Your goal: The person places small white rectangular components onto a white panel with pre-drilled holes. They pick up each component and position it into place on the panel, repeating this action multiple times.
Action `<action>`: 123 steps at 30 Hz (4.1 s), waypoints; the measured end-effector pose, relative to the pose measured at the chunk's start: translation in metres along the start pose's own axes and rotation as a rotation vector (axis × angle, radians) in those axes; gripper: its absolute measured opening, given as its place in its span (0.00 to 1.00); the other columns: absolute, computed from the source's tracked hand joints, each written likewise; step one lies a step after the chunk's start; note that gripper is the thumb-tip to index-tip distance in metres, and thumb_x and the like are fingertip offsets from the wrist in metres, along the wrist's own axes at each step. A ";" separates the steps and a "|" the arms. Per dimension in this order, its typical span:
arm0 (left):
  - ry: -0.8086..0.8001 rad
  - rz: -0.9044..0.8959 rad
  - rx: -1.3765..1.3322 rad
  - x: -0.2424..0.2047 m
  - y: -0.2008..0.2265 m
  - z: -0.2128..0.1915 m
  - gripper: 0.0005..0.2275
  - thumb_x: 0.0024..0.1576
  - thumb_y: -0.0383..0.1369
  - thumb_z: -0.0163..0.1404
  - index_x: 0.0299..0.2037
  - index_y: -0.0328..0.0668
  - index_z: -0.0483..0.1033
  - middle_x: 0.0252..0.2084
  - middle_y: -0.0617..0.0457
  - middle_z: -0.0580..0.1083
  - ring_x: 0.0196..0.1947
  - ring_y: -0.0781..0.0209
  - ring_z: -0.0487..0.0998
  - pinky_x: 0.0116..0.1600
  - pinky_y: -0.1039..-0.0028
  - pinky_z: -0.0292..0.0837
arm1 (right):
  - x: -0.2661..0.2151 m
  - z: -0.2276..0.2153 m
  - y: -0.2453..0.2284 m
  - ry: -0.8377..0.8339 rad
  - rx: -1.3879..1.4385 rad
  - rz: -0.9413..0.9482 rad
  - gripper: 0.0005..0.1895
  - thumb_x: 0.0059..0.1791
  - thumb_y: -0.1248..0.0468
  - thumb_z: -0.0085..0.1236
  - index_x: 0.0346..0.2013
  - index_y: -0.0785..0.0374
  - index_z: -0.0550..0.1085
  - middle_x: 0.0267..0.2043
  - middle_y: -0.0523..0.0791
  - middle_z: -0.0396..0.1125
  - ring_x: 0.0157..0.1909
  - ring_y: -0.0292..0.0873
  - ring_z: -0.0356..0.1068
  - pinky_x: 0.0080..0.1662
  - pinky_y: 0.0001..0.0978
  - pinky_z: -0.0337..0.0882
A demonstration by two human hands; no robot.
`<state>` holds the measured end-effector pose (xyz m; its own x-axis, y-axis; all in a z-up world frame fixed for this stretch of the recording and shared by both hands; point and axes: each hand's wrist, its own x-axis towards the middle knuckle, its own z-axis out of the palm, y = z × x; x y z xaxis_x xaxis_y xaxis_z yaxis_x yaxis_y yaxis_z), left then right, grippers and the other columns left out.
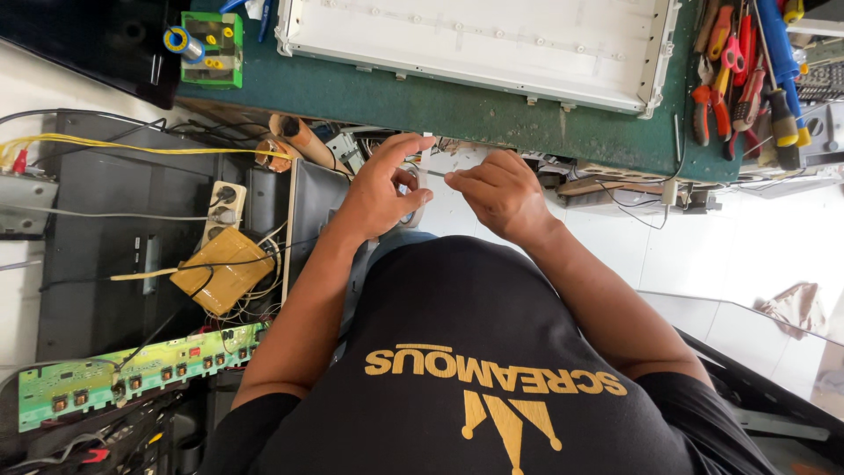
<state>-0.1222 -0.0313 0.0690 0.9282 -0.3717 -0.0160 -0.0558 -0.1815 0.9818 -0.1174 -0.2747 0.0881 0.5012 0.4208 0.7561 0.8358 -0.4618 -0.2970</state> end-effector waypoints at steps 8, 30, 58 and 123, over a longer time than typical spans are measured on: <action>-0.035 -0.036 -0.025 0.005 0.012 -0.003 0.36 0.57 0.22 0.63 0.76 0.52 0.61 0.73 0.46 0.64 0.43 0.50 0.84 0.43 0.64 0.85 | -0.057 0.037 0.063 -0.070 0.052 0.351 0.05 0.52 0.69 0.67 0.40 0.58 0.86 0.31 0.46 0.77 0.33 0.52 0.74 0.38 0.43 0.74; -0.162 -0.196 -0.015 0.115 -0.015 -0.086 0.35 0.55 0.22 0.60 0.73 0.45 0.57 0.66 0.40 0.71 0.41 0.45 0.84 0.40 0.61 0.87 | 0.117 0.062 0.138 -0.554 0.550 0.849 0.08 0.52 0.61 0.73 0.41 0.61 0.83 0.40 0.48 0.76 0.43 0.44 0.73 0.41 0.32 0.66; 0.131 -0.711 0.012 0.132 -0.142 -0.182 0.34 0.49 0.30 0.64 0.68 0.58 0.65 0.64 0.59 0.72 0.35 0.67 0.85 0.45 0.70 0.76 | 0.280 0.302 0.470 -0.972 0.228 1.220 0.06 0.52 0.56 0.58 0.41 0.51 0.79 0.45 0.38 0.73 0.44 0.37 0.68 0.38 0.31 0.64; 0.114 -0.764 -0.117 0.154 -0.133 -0.184 0.34 0.52 0.32 0.60 0.71 0.55 0.63 0.66 0.56 0.70 0.38 0.67 0.82 0.44 0.71 0.74 | 0.242 0.344 0.496 -0.872 0.083 1.110 0.08 0.47 0.56 0.67 0.36 0.47 0.76 0.44 0.35 0.68 0.41 0.36 0.66 0.40 0.30 0.67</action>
<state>0.0960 0.1028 -0.0294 0.7261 -0.0855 -0.6823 0.6472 -0.2502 0.7201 0.4960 -0.1332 -0.0768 0.8475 0.2287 -0.4790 -0.0842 -0.8331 -0.5467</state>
